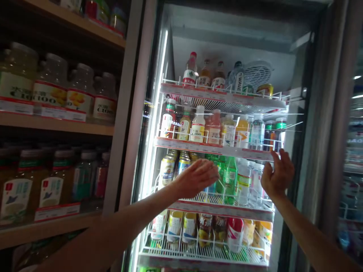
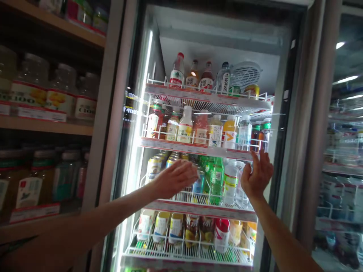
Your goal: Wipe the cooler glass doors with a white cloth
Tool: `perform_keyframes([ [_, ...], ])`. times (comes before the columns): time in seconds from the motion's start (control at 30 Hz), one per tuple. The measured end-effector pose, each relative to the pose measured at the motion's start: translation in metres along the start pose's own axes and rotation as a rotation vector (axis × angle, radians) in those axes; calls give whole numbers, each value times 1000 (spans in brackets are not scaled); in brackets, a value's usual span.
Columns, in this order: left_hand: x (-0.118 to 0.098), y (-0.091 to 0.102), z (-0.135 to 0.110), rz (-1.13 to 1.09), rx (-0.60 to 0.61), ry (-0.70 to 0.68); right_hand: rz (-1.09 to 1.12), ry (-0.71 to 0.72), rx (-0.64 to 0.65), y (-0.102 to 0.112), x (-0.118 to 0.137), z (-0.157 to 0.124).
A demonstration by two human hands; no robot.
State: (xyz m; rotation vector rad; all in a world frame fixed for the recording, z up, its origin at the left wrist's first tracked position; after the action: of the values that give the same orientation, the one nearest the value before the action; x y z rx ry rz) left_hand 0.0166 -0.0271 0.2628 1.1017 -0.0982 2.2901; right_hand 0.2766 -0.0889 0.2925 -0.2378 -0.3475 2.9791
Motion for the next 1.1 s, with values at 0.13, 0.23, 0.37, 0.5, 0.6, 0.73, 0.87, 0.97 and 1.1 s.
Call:
perform_keyframes([
  [0.13, 104, 26, 17, 64, -237, 587, -15, 15, -4, -1, 0, -1],
  [0.23, 116, 29, 24, 66, -294, 680, -18, 19, 2, -2, -1, -1],
  [0.37, 29, 3, 36, 15, -89, 200, 1, -4, 21, -2, -1, -2],
  [0.5, 29, 0, 39, 17, -45, 131, -18, -9, -3, -1, 0, -1],
  [0.6, 98, 20, 41, 44, -220, 498, -18, -22, 6, -1, 0, -1],
  [0.73, 100, 21, 41, 32, -279, 589, 9, -36, 57, -2, 0, 0],
  [0.87, 12, -1, 44, -7, -110, 96, 19, -61, 66, -2, -1, -2],
  [0.97, 22, -2, 47, 9, -81, 93, 16, -49, 42, -2, -1, -2],
  [1.1, 109, 19, 58, 53, -253, 580, 8, -15, 10, -2, 1, -1],
])
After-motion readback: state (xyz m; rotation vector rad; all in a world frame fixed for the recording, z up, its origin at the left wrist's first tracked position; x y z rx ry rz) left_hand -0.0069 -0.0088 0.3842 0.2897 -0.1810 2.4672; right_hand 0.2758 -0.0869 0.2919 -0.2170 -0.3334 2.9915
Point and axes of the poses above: each hand's wrist, its own z-axis towards the middle knuckle, its own y-axis out of the back of the hand, x = y × z, the point moved 7 cm from there along z, towards the middle knuckle, and after that the axes turned 7 degrees about y, right-handed, at the moved point
